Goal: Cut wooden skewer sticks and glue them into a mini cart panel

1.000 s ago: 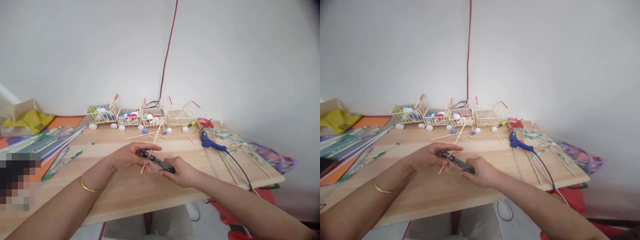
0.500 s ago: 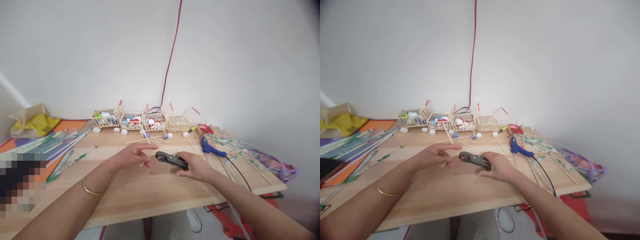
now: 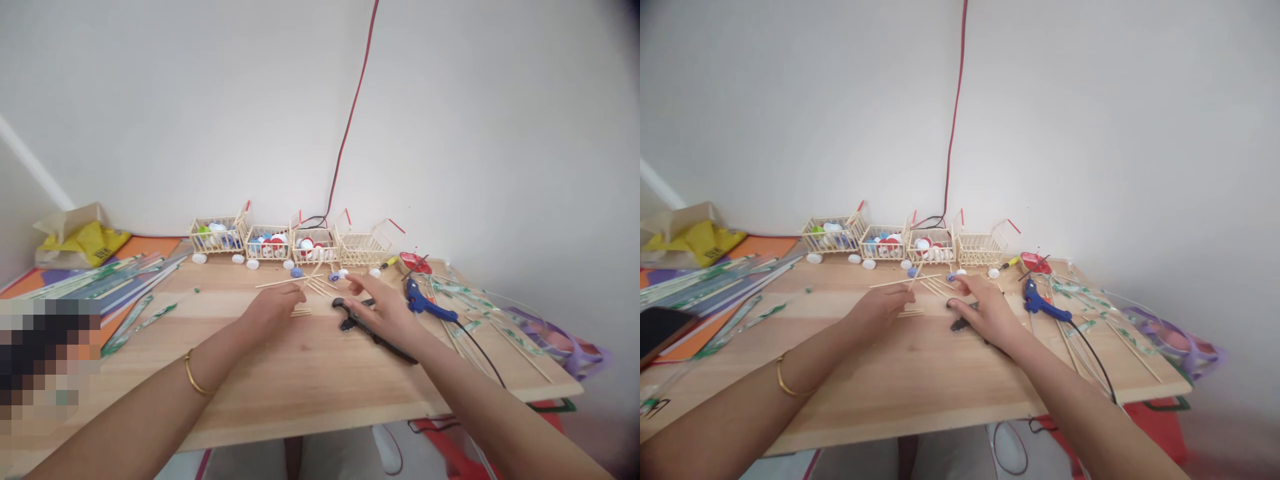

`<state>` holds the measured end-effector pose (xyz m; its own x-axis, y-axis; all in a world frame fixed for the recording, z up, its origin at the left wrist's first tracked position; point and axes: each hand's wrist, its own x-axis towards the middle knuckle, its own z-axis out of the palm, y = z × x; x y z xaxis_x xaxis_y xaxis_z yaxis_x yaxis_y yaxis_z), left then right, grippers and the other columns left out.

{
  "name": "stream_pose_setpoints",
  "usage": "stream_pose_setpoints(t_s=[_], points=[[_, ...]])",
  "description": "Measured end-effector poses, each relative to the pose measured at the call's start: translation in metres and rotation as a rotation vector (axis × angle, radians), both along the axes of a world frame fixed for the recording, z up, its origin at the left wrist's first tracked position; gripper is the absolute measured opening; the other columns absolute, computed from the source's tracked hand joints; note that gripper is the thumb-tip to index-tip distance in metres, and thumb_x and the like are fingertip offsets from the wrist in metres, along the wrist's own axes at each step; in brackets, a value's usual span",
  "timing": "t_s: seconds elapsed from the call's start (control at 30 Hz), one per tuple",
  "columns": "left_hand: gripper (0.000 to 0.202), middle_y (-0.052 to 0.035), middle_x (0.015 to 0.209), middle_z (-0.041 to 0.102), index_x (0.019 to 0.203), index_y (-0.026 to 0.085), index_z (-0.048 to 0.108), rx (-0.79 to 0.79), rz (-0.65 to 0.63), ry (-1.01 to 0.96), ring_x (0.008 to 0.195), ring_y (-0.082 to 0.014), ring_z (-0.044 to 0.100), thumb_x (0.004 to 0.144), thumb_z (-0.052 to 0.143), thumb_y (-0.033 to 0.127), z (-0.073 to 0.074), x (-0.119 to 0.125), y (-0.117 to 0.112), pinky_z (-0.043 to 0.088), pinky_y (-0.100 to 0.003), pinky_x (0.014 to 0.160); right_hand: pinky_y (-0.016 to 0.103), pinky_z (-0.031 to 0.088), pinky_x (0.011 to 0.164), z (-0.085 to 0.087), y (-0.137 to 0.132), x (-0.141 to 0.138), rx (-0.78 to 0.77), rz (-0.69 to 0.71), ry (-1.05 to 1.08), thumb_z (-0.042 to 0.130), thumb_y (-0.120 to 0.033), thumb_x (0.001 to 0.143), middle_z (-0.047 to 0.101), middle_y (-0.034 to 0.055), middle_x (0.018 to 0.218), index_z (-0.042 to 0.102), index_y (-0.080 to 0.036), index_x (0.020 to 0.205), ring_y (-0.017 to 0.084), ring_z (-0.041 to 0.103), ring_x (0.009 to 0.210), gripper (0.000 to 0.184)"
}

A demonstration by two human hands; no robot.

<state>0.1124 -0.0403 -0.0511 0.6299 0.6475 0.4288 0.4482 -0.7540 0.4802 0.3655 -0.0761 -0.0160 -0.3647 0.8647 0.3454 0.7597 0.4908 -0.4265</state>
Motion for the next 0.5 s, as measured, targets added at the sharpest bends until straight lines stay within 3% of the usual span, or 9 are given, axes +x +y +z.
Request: stream_pose_setpoints(t_s=[0.07,0.13,0.2,0.27,0.37,0.43,0.5], points=[[0.027,-0.0063,0.089,0.062,0.096,0.019,0.062,0.019,-0.059,0.029,0.084,-0.0170,0.057,0.079,0.044,0.009,0.000,0.000,-0.002,0.043,-0.027,0.075,0.032,0.046,0.078,0.009,0.008,-0.028,-0.065,0.144,0.156,0.051,-0.037,0.086,0.060,0.0072,0.100,0.046,-0.021,0.124,0.017,0.058,0.085,0.042],[0.027,-0.0066,0.097,0.062,0.103,0.021,0.060,0.002,-0.121,0.010,0.091,-0.0175,0.057,0.083,0.043,0.014,0.000,0.001,-0.004,0.044,-0.027,0.077,0.027,0.046,0.071,0.012,0.017,-0.052,-0.095,0.278,0.204,0.047,-0.034,0.088,0.062,0.0039,0.088,0.057,-0.021,0.105,0.015,0.058,0.079,0.024],[0.027,-0.0071,0.108,0.060,0.105,0.022,0.058,-0.051,-0.130,-0.058,0.093,-0.0169,0.058,0.083,0.044,0.015,0.002,0.000,-0.003,0.046,-0.027,0.076,0.025,0.044,0.067,0.009,0.025,-0.067,-0.062,0.282,0.270,0.042,-0.033,0.091,0.060,0.0018,0.076,0.060,-0.020,0.086,0.014,0.057,0.073,0.022],[0.025,-0.0072,0.111,0.059,0.102,0.021,0.058,-0.151,-0.020,-0.197,0.085,-0.0154,0.061,0.080,0.048,0.016,0.005,-0.004,0.000,0.048,-0.026,0.071,0.025,0.043,0.066,0.003,0.032,-0.072,0.015,0.149,0.392,0.038,-0.034,0.092,0.058,0.0006,0.069,0.056,-0.020,0.082,0.013,0.056,0.068,0.025],[0.027,-0.0048,0.096,0.063,0.101,0.020,0.055,-0.378,0.322,-0.508,0.072,-0.0157,0.064,0.075,0.058,0.025,0.016,-0.014,0.012,0.048,-0.026,0.062,0.025,0.041,0.063,-0.009,0.039,-0.067,0.089,-0.043,0.530,0.037,-0.037,0.093,0.056,-0.0004,0.065,0.053,-0.020,0.084,0.013,0.055,0.062,0.025],[0.028,-0.0034,0.085,0.065,0.090,0.018,0.060,-0.421,0.483,-0.625,0.073,-0.0181,0.064,0.068,0.067,0.033,0.022,-0.022,0.022,0.047,-0.027,0.063,0.025,0.040,0.061,-0.018,0.043,-0.061,0.076,-0.039,0.507,0.038,-0.037,0.092,0.055,-0.0004,0.063,0.053,-0.020,0.079,0.013,0.053,0.061,0.026],[0.022,-0.0037,0.080,0.066,0.072,0.016,0.064,-0.329,0.584,-0.689,0.077,-0.0184,0.061,0.063,0.070,0.035,0.025,-0.027,0.034,0.046,-0.028,0.071,0.024,0.039,0.061,-0.026,0.045,-0.058,0.046,0.025,0.448,0.040,-0.036,0.091,0.055,-0.0004,0.062,0.053,-0.019,0.076,0.012,0.053,0.060,0.026]])
